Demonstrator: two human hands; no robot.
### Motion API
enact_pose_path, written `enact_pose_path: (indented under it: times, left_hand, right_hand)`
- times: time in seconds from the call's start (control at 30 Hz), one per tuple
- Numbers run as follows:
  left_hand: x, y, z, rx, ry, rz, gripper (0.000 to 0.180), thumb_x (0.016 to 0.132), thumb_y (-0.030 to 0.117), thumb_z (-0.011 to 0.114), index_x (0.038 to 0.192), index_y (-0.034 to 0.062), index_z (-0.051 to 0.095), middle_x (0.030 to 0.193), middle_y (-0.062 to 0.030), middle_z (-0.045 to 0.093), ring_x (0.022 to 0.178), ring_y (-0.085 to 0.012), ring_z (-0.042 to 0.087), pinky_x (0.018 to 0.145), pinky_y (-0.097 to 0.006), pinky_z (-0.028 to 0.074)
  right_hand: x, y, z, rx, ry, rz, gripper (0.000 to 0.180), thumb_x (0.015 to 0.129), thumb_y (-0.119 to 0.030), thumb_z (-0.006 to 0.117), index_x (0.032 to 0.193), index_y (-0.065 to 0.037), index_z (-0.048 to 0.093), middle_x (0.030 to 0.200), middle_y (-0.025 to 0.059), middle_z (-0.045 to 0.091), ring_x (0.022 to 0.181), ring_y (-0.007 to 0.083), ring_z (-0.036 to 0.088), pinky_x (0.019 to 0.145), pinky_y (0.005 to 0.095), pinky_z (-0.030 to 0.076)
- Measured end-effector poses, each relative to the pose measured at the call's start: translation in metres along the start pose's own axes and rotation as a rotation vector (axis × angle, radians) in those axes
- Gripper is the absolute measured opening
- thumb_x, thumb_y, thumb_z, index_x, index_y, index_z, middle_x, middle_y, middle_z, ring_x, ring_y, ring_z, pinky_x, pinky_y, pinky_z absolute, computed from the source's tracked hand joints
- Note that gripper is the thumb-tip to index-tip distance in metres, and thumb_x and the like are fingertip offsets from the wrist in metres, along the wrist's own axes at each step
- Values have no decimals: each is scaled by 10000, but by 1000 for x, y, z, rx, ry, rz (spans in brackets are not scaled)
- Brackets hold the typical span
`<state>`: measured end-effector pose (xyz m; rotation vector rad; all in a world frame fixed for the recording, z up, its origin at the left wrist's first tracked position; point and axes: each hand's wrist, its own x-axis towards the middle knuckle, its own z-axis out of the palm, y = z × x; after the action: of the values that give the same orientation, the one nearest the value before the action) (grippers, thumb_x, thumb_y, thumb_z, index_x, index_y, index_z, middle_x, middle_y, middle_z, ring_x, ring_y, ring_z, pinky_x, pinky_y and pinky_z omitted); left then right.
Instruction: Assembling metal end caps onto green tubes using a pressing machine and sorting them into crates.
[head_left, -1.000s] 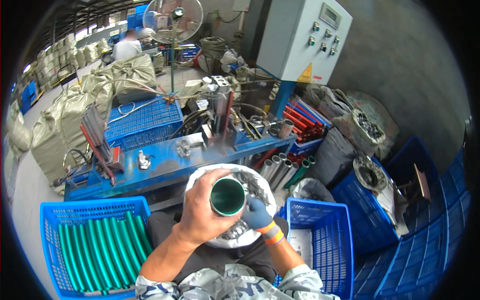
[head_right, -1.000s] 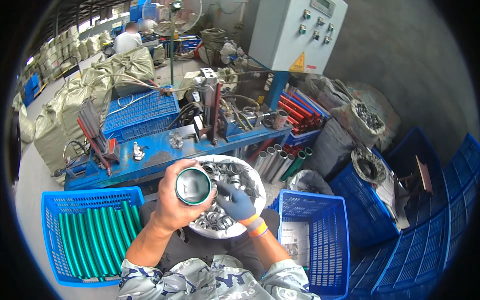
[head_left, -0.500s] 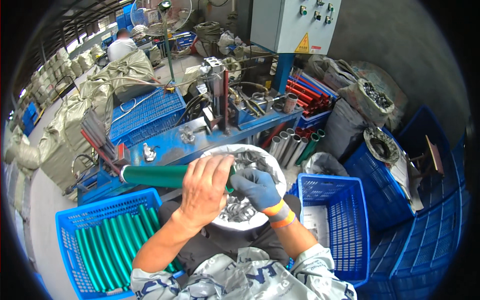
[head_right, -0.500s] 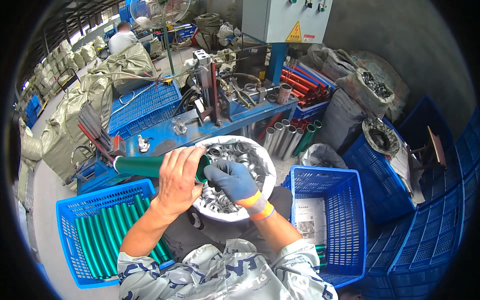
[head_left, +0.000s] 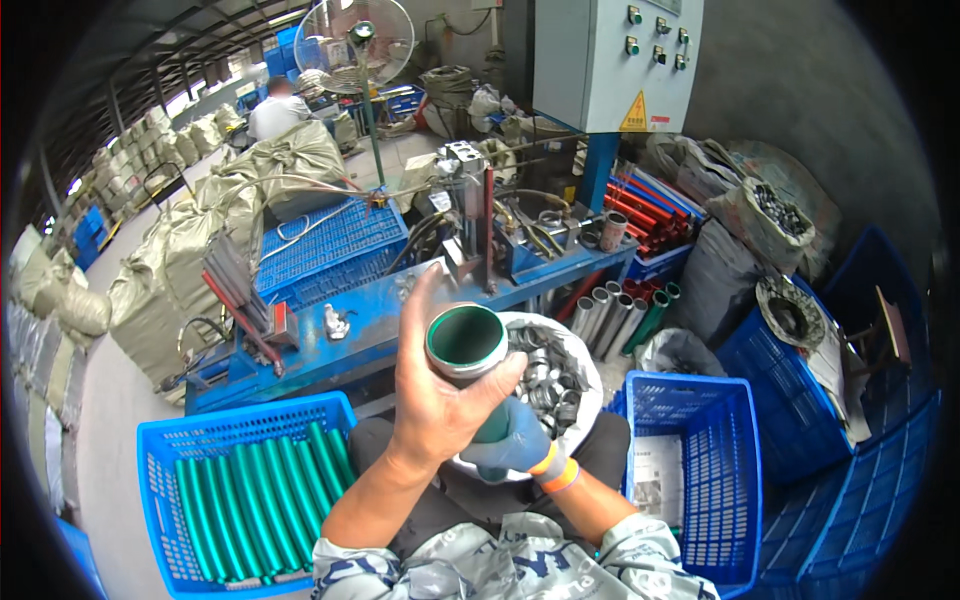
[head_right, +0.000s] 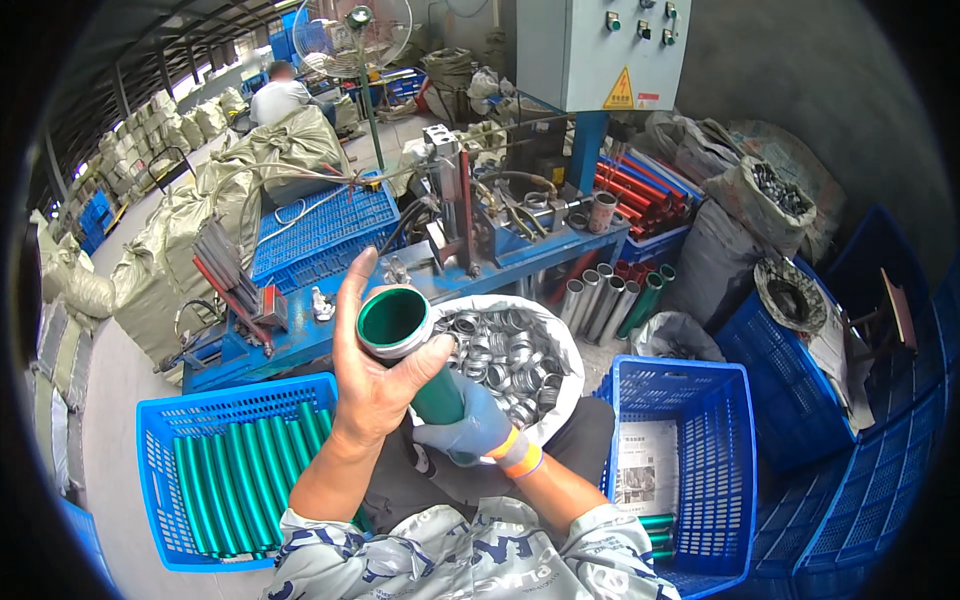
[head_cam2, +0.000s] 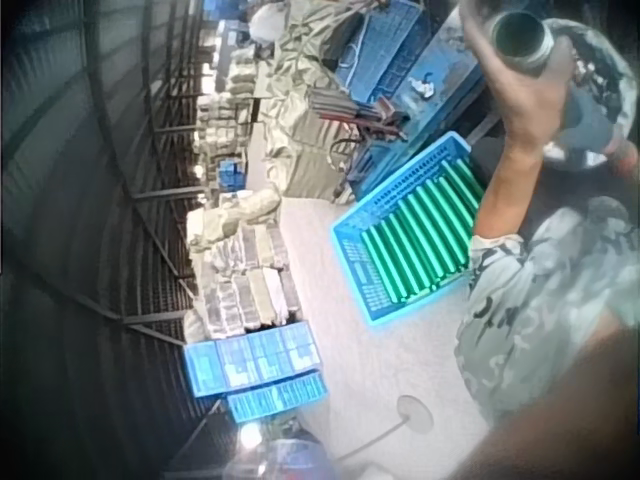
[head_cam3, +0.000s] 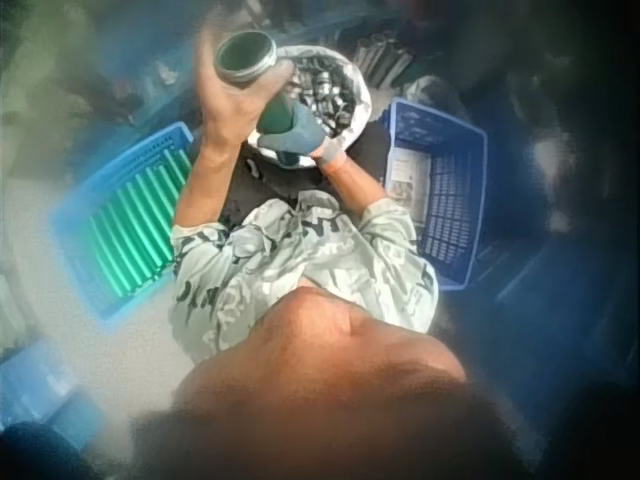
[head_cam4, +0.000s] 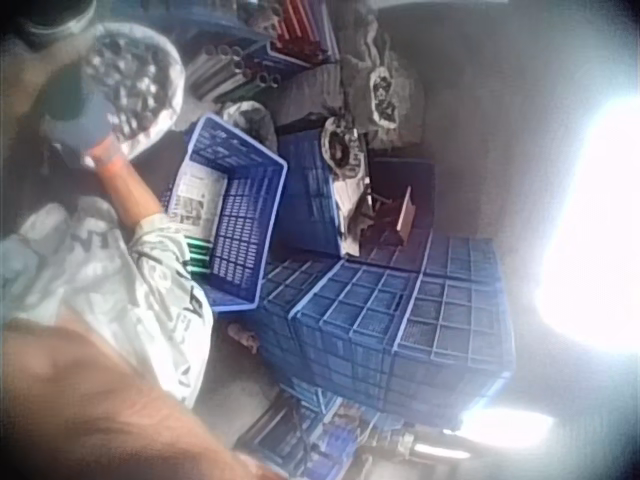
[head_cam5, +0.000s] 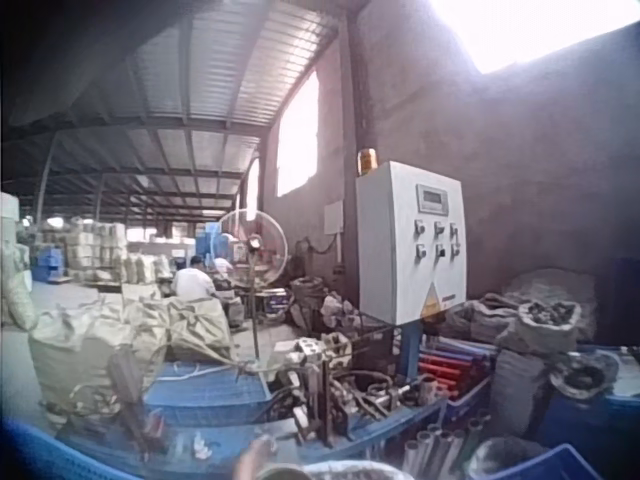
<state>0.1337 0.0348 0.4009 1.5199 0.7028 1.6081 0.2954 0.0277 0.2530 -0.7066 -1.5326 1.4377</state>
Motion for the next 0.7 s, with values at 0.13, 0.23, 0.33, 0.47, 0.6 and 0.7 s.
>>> enact_pose_path:
  times: [0.13,0.23,0.33,0.47,0.6,0.7]
  left_hand:
    - [-3,-10,-6,-6,24,7,1186,910,65,975,1815,0,212,1279,-89,722,1154,-177,742,1085,-359,589]
    - [-3,-6,-9,-114,42,-44,1175,917,63,966,1815,0,211,1275,-90,720,1160,-179,738,1085,-356,589]
    - [-3,-6,-10,-113,71,-19,1150,932,51,947,1812,-10,208,1278,-97,718,1169,-184,736,1077,-350,590]
    - [-4,-5,-13,127,89,224,1126,912,43,951,1783,-36,242,1272,-123,718,1123,-202,744,1056,-359,596]
    - [-15,-9,0,447,-102,672,735,886,68,923,1530,37,570,1274,-146,733,1146,-325,751,1087,-490,588]
    - [-37,-35,16,621,-422,939,695,844,208,908,1495,96,693,1344,-97,718,1197,-322,746,1158,-588,539]
  right_hand:
    - [-6,-9,2,-18,-22,80,557,843,-147,962,1341,-36,737,1207,47,793,1090,165,737,970,368,605]
    - [-4,-8,-1,59,-95,120,440,844,-141,946,1234,-39,769,1124,36,799,1000,153,744,907,350,611]
    - [0,-4,-6,117,-156,158,412,866,-139,909,1238,-36,764,1103,42,797,984,150,743,894,342,607]
    - [15,10,-2,98,-11,277,506,916,-191,886,1361,-24,713,1162,72,785,977,157,754,895,345,616]
    - [36,30,-14,-192,129,-216,670,1025,-221,878,1605,-38,598,1474,122,729,1233,176,740,1083,385,610]
    - [31,28,-39,297,-74,20,690,1018,-202,885,1622,-46,589,1489,116,728,1264,174,725,1104,391,602]
